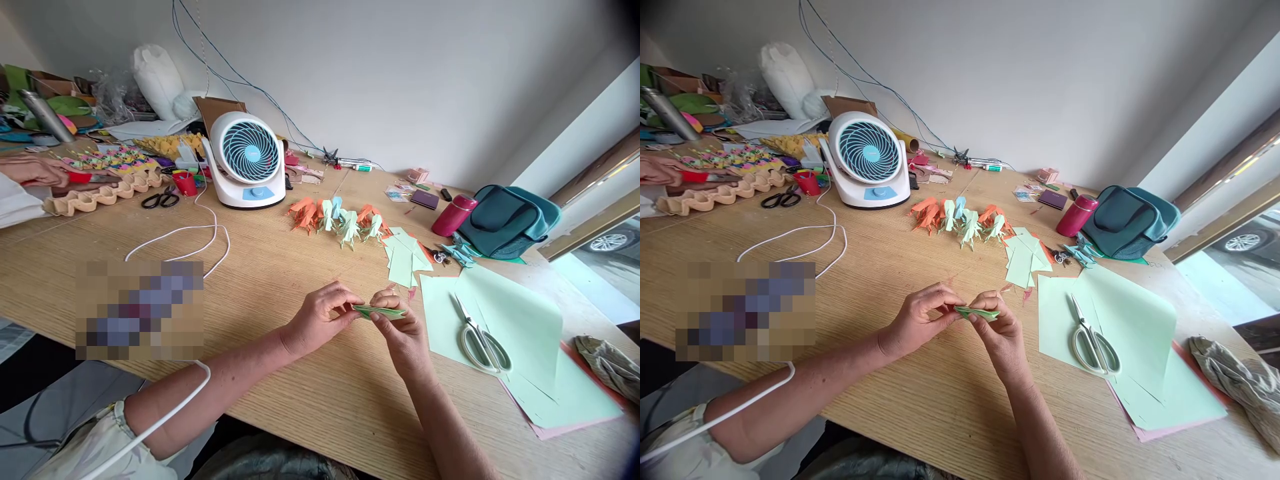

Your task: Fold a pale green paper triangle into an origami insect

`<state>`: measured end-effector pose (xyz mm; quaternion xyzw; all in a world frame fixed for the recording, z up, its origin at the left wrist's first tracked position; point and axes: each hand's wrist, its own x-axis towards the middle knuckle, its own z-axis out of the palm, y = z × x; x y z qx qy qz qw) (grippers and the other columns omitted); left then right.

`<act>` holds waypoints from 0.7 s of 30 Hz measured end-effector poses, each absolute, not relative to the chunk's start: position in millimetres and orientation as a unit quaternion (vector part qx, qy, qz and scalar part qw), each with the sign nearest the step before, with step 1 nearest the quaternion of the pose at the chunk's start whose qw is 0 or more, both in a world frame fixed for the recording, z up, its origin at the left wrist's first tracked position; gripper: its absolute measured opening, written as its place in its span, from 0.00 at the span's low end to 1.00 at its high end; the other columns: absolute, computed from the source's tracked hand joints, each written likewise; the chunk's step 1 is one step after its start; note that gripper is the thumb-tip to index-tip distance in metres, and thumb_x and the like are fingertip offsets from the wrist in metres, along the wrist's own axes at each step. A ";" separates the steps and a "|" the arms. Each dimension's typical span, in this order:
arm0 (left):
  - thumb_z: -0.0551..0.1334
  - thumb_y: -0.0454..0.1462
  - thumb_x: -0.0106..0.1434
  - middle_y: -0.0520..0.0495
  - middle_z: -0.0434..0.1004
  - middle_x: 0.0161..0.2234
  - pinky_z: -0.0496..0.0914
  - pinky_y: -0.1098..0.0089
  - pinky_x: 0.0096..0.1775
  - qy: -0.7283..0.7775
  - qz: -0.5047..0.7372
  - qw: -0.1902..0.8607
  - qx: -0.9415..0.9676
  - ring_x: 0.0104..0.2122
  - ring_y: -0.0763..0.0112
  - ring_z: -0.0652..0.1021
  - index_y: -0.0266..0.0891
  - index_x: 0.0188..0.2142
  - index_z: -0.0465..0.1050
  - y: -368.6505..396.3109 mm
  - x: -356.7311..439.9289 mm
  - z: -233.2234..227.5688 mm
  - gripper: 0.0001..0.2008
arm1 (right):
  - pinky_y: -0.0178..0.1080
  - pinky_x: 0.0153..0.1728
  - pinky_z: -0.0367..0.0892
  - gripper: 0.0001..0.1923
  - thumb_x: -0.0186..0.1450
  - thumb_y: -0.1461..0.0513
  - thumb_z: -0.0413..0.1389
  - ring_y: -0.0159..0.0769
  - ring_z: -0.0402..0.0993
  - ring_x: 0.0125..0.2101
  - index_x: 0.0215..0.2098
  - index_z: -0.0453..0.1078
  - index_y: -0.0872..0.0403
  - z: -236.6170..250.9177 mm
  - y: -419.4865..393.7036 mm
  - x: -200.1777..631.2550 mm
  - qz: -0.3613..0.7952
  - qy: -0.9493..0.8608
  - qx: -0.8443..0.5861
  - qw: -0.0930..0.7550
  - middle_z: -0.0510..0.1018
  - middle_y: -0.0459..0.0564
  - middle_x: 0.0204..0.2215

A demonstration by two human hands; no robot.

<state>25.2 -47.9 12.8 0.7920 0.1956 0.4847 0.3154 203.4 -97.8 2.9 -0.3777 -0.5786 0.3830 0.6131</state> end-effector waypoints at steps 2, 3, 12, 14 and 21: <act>0.63 0.31 0.65 0.46 0.76 0.34 0.74 0.74 0.36 0.195 0.487 0.312 0.792 0.34 0.73 0.76 0.35 0.39 0.77 -47.5 25.2 13.0 0.04 | 0.38 0.41 0.64 0.03 0.64 0.63 0.62 0.34 0.66 0.39 0.37 0.75 0.46 2.8 -98.0 204.0 0.383 -0.581 -0.374 0.613 0.68 0.46 0.35; 0.64 0.31 0.65 0.46 0.77 0.34 0.74 0.74 0.36 0.196 0.491 0.316 0.788 0.34 0.73 0.76 0.35 0.39 0.77 -47.7 25.3 13.2 0.04 | 0.38 0.41 0.64 0.04 0.64 0.63 0.62 0.35 0.66 0.39 0.37 0.75 0.46 2.7 -98.0 204.3 0.385 -0.579 -0.374 0.613 0.68 0.46 0.36; 0.65 0.33 0.63 0.47 0.79 0.32 0.76 0.75 0.33 0.221 0.514 0.383 0.735 0.29 0.74 0.81 0.34 0.38 0.76 -52.8 25.6 12.4 0.03 | 0.38 0.41 0.65 0.04 0.64 0.62 0.63 0.34 0.68 0.40 0.37 0.75 0.47 1.8 -98.2 205.4 0.419 -0.550 -0.364 0.624 0.71 0.46 0.37; 0.66 0.32 0.63 0.47 0.80 0.32 0.74 0.76 0.32 0.217 0.517 0.332 0.759 0.30 0.74 0.79 0.35 0.37 0.76 -52.3 24.5 13.2 0.03 | 0.38 0.41 0.65 0.04 0.64 0.62 0.63 0.34 0.68 0.39 0.37 0.75 0.47 0.6 -98.0 205.1 0.429 -0.539 -0.362 0.628 0.71 0.46 0.36; 0.66 0.32 0.63 0.49 0.79 0.31 0.69 0.76 0.32 0.198 0.510 0.214 0.809 0.27 0.78 0.73 0.37 0.36 0.75 -51.0 22.0 17.9 0.02 | 0.40 0.40 0.69 0.05 0.63 0.60 0.64 0.35 0.71 0.39 0.38 0.73 0.47 0.5 -99.1 201.3 0.439 -0.529 -0.365 0.627 0.74 0.46 0.36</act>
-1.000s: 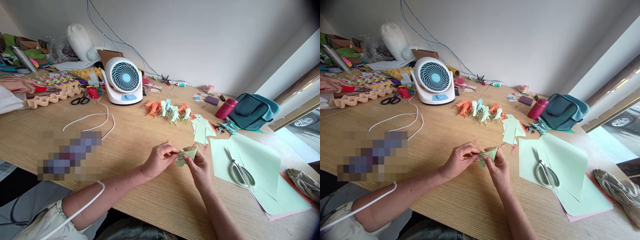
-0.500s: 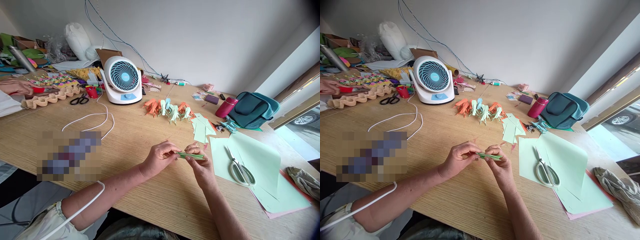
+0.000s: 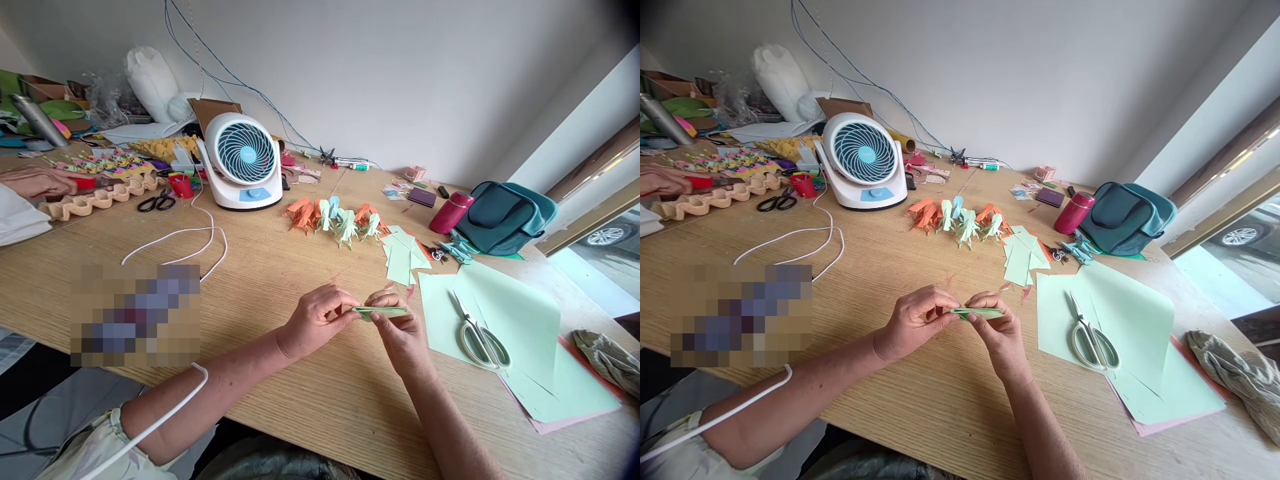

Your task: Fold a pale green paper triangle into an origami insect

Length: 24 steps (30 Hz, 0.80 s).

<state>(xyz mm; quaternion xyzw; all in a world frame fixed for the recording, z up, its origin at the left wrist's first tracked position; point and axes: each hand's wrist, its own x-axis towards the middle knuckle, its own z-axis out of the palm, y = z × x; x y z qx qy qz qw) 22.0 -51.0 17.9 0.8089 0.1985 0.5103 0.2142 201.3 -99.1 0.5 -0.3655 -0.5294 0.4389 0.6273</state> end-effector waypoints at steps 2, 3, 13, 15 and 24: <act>0.65 0.32 0.64 0.50 0.79 0.31 0.70 0.76 0.33 0.202 0.513 0.191 0.812 0.28 0.77 0.74 0.38 0.37 0.75 -50.5 21.4 18.8 0.02 | 0.42 0.42 0.71 0.11 0.62 0.60 0.64 0.37 0.73 0.40 0.42 0.71 0.46 2.8 -99.6 201.9 0.413 -0.534 -0.385 0.630 0.74 0.47 0.40; 0.65 0.32 0.64 0.50 0.80 0.32 0.70 0.76 0.34 0.205 0.513 0.184 0.813 0.29 0.77 0.75 0.38 0.38 0.75 -50.3 21.0 18.8 0.03 | 0.44 0.43 0.71 0.14 0.62 0.60 0.64 0.37 0.73 0.41 0.45 0.69 0.46 4.1 -100.0 203.0 0.384 -0.542 -0.399 0.632 0.74 0.48 0.43; 0.59 0.33 0.69 0.50 0.81 0.33 0.71 0.78 0.34 0.246 0.448 0.275 0.814 0.30 0.76 0.80 0.38 0.43 0.73 -49.9 21.2 10.6 0.05 | 0.56 0.54 0.60 0.12 0.62 0.65 0.63 0.48 0.69 0.51 0.43 0.73 0.45 14.4 -111.4 206.7 -0.179 -0.711 -0.494 0.467 0.70 0.52 0.53; 0.60 0.33 0.68 0.50 0.81 0.34 0.72 0.77 0.36 0.245 0.454 0.259 0.816 0.33 0.75 0.81 0.39 0.43 0.73 -49.2 22.6 10.9 0.05 | 0.56 0.55 0.59 0.13 0.62 0.66 0.63 0.49 0.68 0.51 0.43 0.74 0.44 13.9 -112.5 203.3 -0.181 -0.722 -0.499 0.444 0.70 0.52 0.53; 0.59 0.31 0.68 0.50 0.83 0.38 0.74 0.76 0.39 0.249 0.449 0.200 0.835 0.36 0.73 0.82 0.39 0.45 0.74 -49.9 23.3 7.9 0.07 | 0.55 0.53 0.60 0.09 0.63 0.65 0.62 0.48 0.69 0.49 0.40 0.76 0.45 13.5 -111.7 195.8 -0.158 -0.719 -0.515 0.440 0.72 0.52 0.51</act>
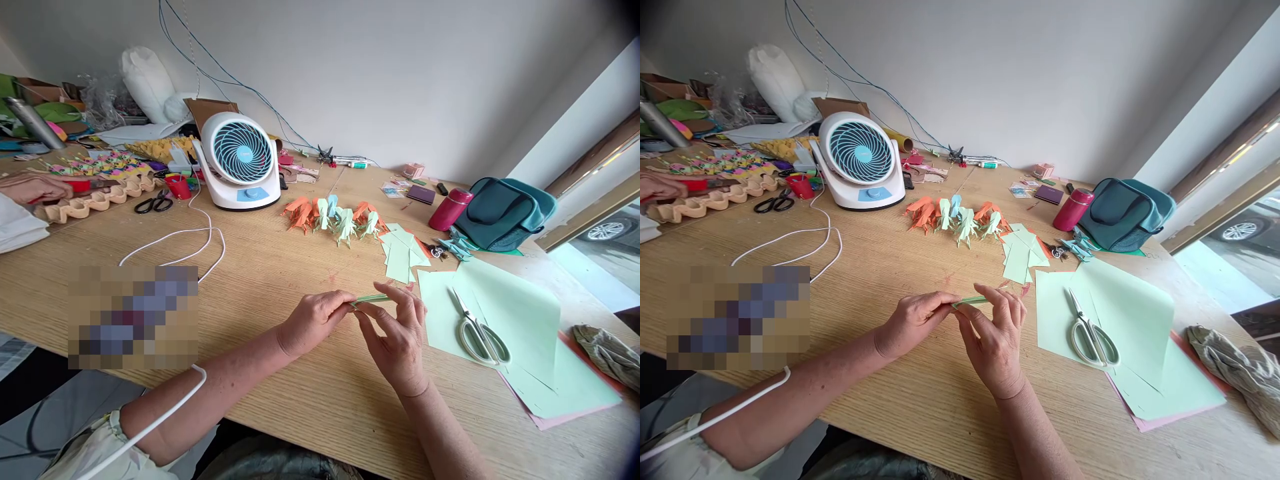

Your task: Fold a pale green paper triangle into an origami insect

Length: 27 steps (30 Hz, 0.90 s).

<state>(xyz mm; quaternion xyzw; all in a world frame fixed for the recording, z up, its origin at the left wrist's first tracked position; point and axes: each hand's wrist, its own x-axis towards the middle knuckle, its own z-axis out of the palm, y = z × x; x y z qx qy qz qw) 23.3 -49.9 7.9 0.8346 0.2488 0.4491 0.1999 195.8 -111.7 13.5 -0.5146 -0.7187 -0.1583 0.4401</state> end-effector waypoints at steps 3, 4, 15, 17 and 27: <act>0.59 0.31 0.69 0.49 0.83 0.38 0.74 0.76 0.39 0.237 0.453 0.186 0.839 0.36 0.74 0.83 0.39 0.46 0.74 -49.8 22.4 7.5 0.08 | 0.54 0.53 0.60 0.09 0.63 0.66 0.62 0.47 0.69 0.49 0.39 0.77 0.45 12.7 -111.9 192.8 -0.154 -0.714 -0.513 0.451 0.73 0.52 0.50; 0.59 0.31 0.69 0.49 0.83 0.38 0.75 0.76 0.39 0.235 0.453 0.185 0.840 0.36 0.73 0.83 0.38 0.46 0.74 -49.7 22.3 7.6 0.08 | 0.54 0.52 0.60 0.09 0.63 0.66 0.62 0.47 0.69 0.49 0.39 0.77 0.45 12.3 -111.8 192.1 -0.153 -0.712 -0.513 0.454 0.73 0.52 0.50; 0.59 0.30 0.69 0.48 0.84 0.39 0.77 0.75 0.40 0.226 0.446 0.177 0.848 0.37 0.72 0.83 0.39 0.47 0.73 -48.5 21.8 6.4 0.09 | 0.54 0.51 0.61 0.10 0.63 0.67 0.62 0.48 0.68 0.49 0.38 0.78 0.44 8.3 -109.5 192.5 -0.136 -0.709 -0.510 0.468 0.74 0.51 0.51; 0.58 0.31 0.69 0.47 0.84 0.40 0.77 0.74 0.39 0.219 0.446 0.158 0.853 0.37 0.71 0.83 0.38 0.47 0.73 -48.2 21.9 5.5 0.09 | 0.56 0.53 0.60 0.10 0.63 0.67 0.61 0.48 0.68 0.50 0.38 0.78 0.44 7.9 -109.2 192.8 -0.132 -0.709 -0.513 0.464 0.73 0.51 0.51; 0.57 0.31 0.70 0.45 0.83 0.41 0.78 0.72 0.41 0.205 0.452 0.144 0.856 0.39 0.70 0.83 0.37 0.47 0.74 -47.4 21.4 10.6 0.10 | 0.58 0.54 0.59 0.07 0.64 0.65 0.61 0.49 0.68 0.52 0.39 0.76 0.47 11.8 -109.3 196.6 -0.139 -0.708 -0.525 0.451 0.71 0.53 0.54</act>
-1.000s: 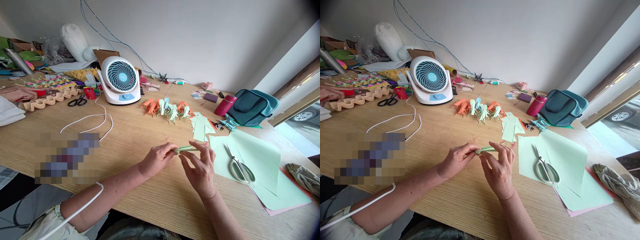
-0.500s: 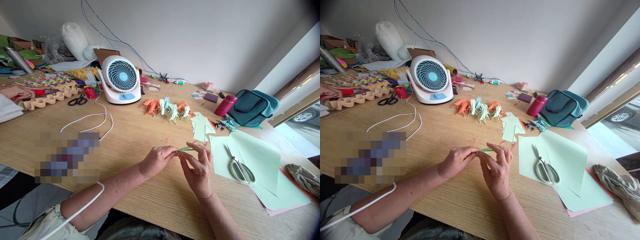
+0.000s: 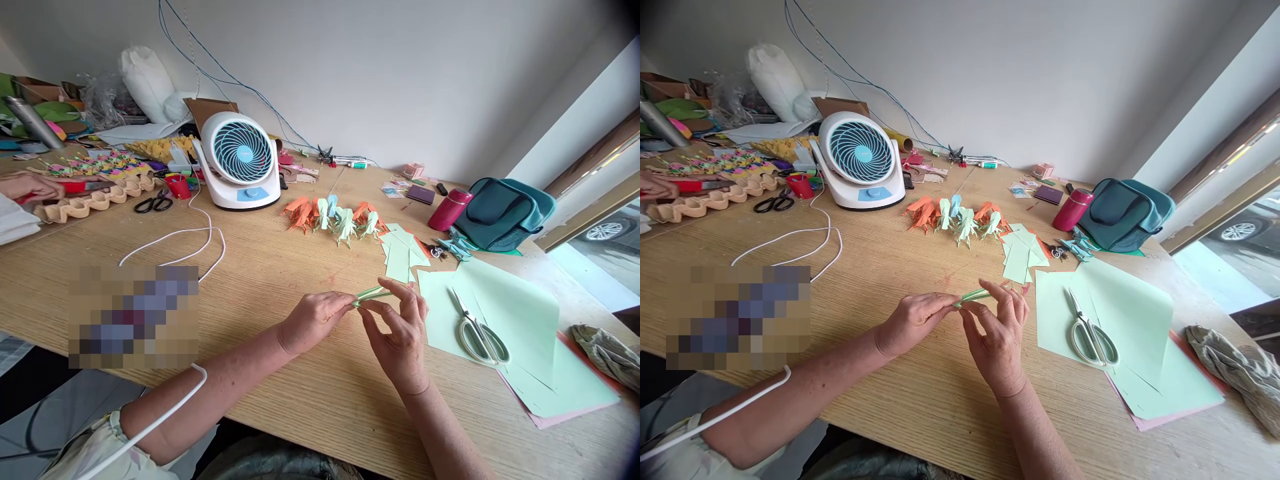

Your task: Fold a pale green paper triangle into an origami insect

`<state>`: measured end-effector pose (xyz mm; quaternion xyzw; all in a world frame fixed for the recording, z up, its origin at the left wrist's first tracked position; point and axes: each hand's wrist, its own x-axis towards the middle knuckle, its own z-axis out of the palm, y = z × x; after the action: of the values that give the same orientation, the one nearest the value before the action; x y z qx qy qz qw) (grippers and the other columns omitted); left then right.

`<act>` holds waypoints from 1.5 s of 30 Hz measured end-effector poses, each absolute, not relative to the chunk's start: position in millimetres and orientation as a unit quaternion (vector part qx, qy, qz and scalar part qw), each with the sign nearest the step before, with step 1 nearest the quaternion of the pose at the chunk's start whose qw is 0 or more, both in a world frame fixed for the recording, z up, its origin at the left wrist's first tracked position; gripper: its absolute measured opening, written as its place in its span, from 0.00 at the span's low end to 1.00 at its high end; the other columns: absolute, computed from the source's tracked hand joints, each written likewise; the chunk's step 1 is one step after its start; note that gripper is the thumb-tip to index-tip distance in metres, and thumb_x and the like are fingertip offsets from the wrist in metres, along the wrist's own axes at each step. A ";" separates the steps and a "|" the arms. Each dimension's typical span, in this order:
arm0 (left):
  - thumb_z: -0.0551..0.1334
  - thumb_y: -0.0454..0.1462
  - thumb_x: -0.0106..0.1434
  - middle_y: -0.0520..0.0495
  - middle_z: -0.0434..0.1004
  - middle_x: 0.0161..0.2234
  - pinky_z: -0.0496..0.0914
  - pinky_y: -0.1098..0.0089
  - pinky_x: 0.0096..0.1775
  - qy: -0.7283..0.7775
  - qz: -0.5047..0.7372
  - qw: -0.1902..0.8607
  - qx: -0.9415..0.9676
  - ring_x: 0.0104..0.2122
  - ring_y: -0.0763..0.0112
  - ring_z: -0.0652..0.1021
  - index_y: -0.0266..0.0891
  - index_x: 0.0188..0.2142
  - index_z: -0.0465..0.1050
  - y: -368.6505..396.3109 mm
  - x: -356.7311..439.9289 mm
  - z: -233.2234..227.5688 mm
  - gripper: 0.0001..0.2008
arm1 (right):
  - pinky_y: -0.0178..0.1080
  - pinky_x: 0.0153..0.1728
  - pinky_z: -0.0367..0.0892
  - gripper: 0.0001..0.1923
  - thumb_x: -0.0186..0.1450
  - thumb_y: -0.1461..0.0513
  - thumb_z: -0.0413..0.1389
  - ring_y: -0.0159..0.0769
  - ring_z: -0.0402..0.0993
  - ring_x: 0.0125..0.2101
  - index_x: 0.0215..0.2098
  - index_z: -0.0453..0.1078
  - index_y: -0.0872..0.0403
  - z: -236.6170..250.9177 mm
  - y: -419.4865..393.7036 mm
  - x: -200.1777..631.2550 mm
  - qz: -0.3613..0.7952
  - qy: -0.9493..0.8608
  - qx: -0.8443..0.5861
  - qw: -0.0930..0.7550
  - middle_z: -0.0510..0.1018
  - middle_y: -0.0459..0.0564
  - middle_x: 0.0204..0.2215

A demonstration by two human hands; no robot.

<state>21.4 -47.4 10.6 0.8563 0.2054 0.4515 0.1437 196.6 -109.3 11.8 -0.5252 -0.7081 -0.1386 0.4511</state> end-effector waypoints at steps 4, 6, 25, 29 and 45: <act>0.57 0.31 0.70 0.45 0.83 0.41 0.78 0.71 0.42 0.199 0.455 0.149 0.855 0.39 0.70 0.83 0.37 0.48 0.75 -46.9 21.6 10.4 0.11 | 0.58 0.54 0.59 0.06 0.64 0.65 0.62 0.49 0.68 0.52 0.37 0.76 0.47 13.5 -108.6 198.3 -0.149 -0.710 -0.524 0.445 0.72 0.53 0.54; 0.57 0.32 0.70 0.44 0.83 0.42 0.79 0.70 0.42 0.201 0.454 0.144 0.856 0.40 0.69 0.83 0.38 0.49 0.75 -46.9 21.8 8.9 0.11 | 0.58 0.54 0.59 0.06 0.64 0.65 0.62 0.50 0.68 0.52 0.37 0.77 0.47 13.4 -108.3 197.6 -0.150 -0.716 -0.521 0.440 0.72 0.52 0.54; 0.59 0.31 0.68 0.45 0.83 0.41 0.77 0.74 0.38 0.213 0.434 0.219 0.848 0.34 0.72 0.83 0.37 0.48 0.76 -45.8 22.9 5.9 0.11 | 0.54 0.53 0.61 0.06 0.65 0.66 0.60 0.46 0.69 0.49 0.39 0.74 0.49 13.1 -107.1 198.6 -0.133 -0.737 -0.501 0.433 0.76 0.52 0.51; 0.59 0.31 0.68 0.45 0.84 0.40 0.77 0.74 0.37 0.225 0.441 0.231 0.838 0.32 0.72 0.83 0.37 0.46 0.77 -44.2 21.6 3.0 0.10 | 0.54 0.53 0.61 0.06 0.65 0.66 0.60 0.47 0.69 0.49 0.39 0.74 0.49 12.8 -107.2 200.7 -0.136 -0.738 -0.505 0.426 0.76 0.52 0.51; 0.61 0.33 0.67 0.48 0.83 0.33 0.73 0.77 0.32 0.263 0.419 0.274 0.825 0.29 0.74 0.81 0.36 0.38 0.79 -42.3 22.3 5.8 0.07 | 0.51 0.49 0.62 0.11 0.67 0.62 0.59 0.46 0.71 0.46 0.48 0.68 0.50 18.1 -102.5 220.5 -0.084 -0.743 -0.521 0.412 0.77 0.53 0.46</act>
<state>22.3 -42.3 5.8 0.8246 0.2633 0.4188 0.2744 220.5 -102.5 18.1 -0.5209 -0.7428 -0.0837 0.4122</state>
